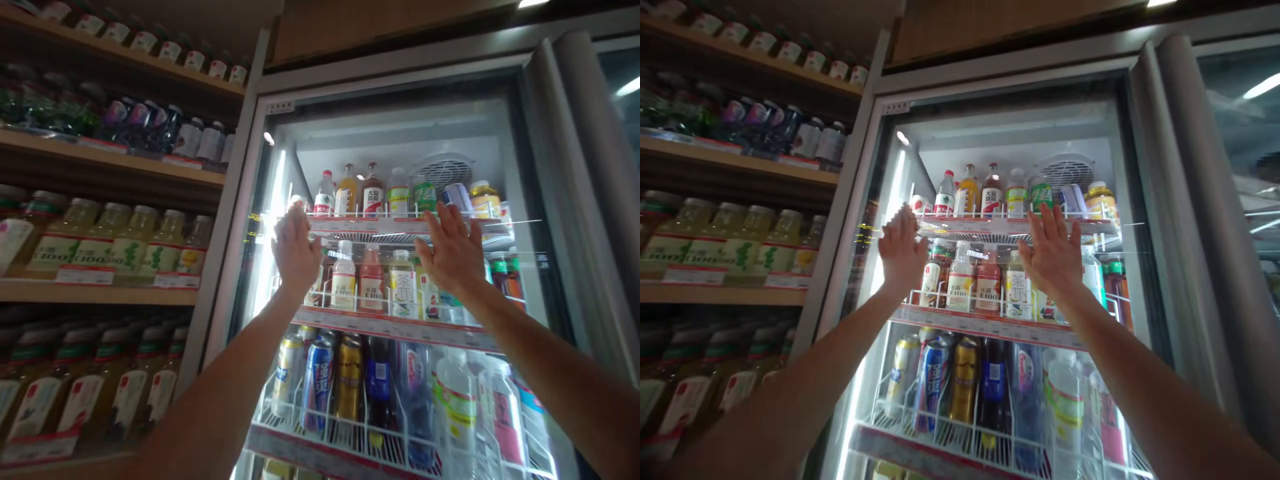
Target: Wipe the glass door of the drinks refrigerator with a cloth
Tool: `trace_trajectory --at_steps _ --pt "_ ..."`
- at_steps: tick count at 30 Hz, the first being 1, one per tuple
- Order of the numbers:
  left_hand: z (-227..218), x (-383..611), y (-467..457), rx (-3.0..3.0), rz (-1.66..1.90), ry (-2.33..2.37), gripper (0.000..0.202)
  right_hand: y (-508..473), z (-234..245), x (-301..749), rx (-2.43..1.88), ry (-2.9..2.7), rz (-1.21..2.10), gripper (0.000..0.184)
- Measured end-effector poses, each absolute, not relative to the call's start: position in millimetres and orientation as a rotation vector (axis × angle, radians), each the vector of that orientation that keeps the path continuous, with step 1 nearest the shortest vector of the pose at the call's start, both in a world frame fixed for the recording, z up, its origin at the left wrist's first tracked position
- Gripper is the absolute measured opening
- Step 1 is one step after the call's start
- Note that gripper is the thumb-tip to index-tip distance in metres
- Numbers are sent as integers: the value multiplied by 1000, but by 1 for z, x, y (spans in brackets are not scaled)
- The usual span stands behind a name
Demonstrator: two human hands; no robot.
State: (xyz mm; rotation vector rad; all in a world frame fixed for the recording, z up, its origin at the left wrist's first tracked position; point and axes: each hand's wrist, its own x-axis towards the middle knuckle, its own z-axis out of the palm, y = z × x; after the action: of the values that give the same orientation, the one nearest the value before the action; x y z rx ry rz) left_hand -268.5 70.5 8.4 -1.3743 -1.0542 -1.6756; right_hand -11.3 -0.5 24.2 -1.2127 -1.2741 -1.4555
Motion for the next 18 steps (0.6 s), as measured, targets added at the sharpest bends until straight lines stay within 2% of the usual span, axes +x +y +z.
trace_trajectory --at_steps 5,10,13,18 --pt "-14 -247 63 -1607 -1368 -759 49 -6 22 -14 -1236 -1281 -1457 53" --pt "0 -322 80 -1288 -1768 -1187 51 -10 19 -16 -1274 -1283 -1456 52" --pt "-6 -322 85 -1225 -1872 -1244 52 -9 19 -19 -1274 -1273 -1447 52" --pt "-41 -277 77 -1516 -1506 -791 49 -8 18 -19 -1244 -1243 -1474 52"
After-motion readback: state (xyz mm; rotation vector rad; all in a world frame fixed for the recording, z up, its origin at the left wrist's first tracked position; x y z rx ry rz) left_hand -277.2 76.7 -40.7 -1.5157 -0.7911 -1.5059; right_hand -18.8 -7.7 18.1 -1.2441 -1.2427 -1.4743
